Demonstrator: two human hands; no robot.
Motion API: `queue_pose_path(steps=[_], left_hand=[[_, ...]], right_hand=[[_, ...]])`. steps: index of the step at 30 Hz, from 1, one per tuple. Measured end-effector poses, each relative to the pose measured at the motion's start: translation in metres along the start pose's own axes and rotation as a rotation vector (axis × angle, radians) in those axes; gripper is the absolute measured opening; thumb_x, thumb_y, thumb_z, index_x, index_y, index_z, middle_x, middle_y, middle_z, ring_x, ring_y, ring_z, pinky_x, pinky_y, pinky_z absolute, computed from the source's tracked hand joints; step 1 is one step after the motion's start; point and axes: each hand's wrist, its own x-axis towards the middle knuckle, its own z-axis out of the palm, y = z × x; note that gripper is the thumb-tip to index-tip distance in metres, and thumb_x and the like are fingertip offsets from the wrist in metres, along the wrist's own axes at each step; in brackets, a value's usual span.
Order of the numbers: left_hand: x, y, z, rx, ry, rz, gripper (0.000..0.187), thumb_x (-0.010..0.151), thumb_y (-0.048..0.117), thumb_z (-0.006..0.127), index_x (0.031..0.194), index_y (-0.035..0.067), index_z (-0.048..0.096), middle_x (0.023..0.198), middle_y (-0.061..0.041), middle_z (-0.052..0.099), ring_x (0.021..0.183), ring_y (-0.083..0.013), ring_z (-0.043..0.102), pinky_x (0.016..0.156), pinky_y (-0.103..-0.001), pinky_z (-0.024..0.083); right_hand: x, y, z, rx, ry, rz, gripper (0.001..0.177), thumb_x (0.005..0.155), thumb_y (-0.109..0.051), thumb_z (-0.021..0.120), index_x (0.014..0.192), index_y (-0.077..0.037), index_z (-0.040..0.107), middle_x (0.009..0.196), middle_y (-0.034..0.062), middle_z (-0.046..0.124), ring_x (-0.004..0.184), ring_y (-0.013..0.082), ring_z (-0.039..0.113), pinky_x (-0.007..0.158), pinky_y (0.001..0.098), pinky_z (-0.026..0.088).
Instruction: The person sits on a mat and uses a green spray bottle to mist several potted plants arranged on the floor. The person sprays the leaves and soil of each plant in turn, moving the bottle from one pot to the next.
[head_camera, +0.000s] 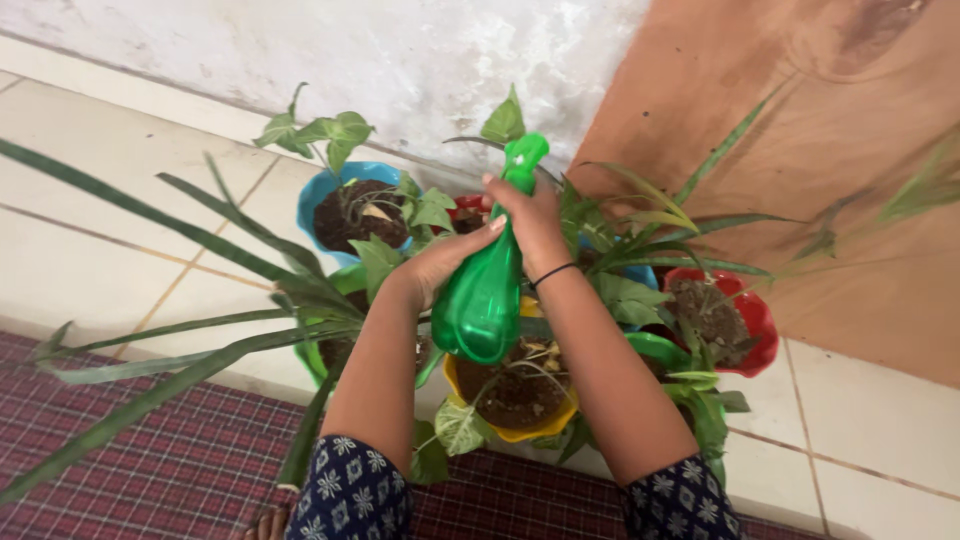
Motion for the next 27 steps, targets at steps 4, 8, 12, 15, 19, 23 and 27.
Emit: queue_pose_path(steps=[4, 8, 12, 15, 19, 23, 27], left_hand=[[0.017, 0.029, 0.043, -0.097, -0.198, 0.084, 0.081, 0.076, 0.068, 0.070, 0.128, 0.007, 0.064, 0.106, -0.012, 0.072, 0.086, -0.0208, 0.072, 0.079, -0.040, 0.062], [0.032, 0.058, 0.103, -0.076, -0.372, 0.159, 0.079, 0.082, 0.065, 0.068, 0.123, -0.002, 0.064, 0.103, -0.017, 0.072, 0.084, -0.0224, 0.074, 0.076, -0.039, 0.064], [0.038, 0.065, 0.167, -0.058, -0.445, 0.200, 0.082, 0.085, 0.062, 0.069, 0.124, -0.011, 0.064, 0.103, -0.020, 0.073, 0.081, -0.0235, 0.073, 0.071, -0.036, 0.063], [0.040, 0.064, 0.214, -0.066, -0.445, 0.277, 0.082, 0.087, 0.058, 0.071, 0.129, -0.012, 0.061, 0.108, -0.019, 0.071, 0.086, -0.0229, 0.072, 0.073, -0.035, 0.061], [0.036, 0.058, 0.256, -0.096, -0.507, 0.397, 0.081, 0.083, 0.046, 0.077, 0.140, -0.003, 0.048, 0.122, -0.015, 0.068, 0.105, -0.0218, 0.071, 0.088, -0.036, 0.060], [0.044, 0.041, 0.291, -0.223, -0.524, 0.453, 0.083, 0.078, 0.034, 0.082, 0.143, 0.001, 0.043, 0.124, -0.012, 0.064, 0.111, -0.0225, 0.067, 0.094, -0.039, 0.058], [0.070, -0.007, 0.319, -0.184, -0.600, 0.371, 0.067, 0.083, 0.033, 0.080, 0.135, -0.003, 0.056, 0.116, -0.013, 0.068, 0.101, -0.0214, 0.069, 0.086, -0.037, 0.058]], right_hand=[[-0.015, -0.069, -0.020, 0.102, 0.032, -0.069, 0.031, 0.081, -0.015, 0.080, 0.105, -0.005, 0.062, 0.093, 0.0029, 0.067, 0.077, 0.0142, 0.067, 0.069, 0.0338, 0.056], [-0.022, -0.121, -0.069, 0.066, 0.090, -0.078, 0.031, 0.082, -0.014, 0.081, 0.105, -0.006, 0.062, 0.092, 0.0026, 0.065, 0.077, 0.0148, 0.066, 0.070, 0.0344, 0.058], [-0.026, -0.135, -0.137, 0.046, 0.079, -0.114, 0.030, 0.088, -0.018, 0.080, 0.107, 0.001, 0.067, 0.092, 0.0098, 0.071, 0.084, 0.0200, 0.072, 0.076, 0.0337, 0.059], [-0.032, -0.140, -0.183, 0.058, 0.086, -0.036, 0.030, 0.091, -0.021, 0.078, 0.111, -0.003, 0.066, 0.088, 0.0079, 0.068, 0.082, 0.0192, 0.068, 0.075, 0.0330, 0.058], [-0.033, -0.161, -0.232, -0.064, 0.161, 0.059, 0.033, 0.090, -0.022, 0.072, 0.115, -0.001, 0.065, 0.096, 0.0086, 0.072, 0.090, 0.0221, 0.071, 0.077, 0.0359, 0.059], [-0.038, -0.168, -0.262, -0.020, 0.099, 0.106, 0.037, 0.091, -0.019, 0.068, 0.124, -0.003, 0.060, 0.109, 0.0087, 0.073, 0.103, 0.0210, 0.072, 0.084, 0.0372, 0.060], [-0.066, -0.140, -0.294, 0.020, 0.138, 0.075, 0.041, 0.089, -0.015, 0.067, 0.129, -0.005, 0.060, 0.110, 0.0065, 0.071, 0.103, 0.0187, 0.072, 0.085, 0.0344, 0.060]])
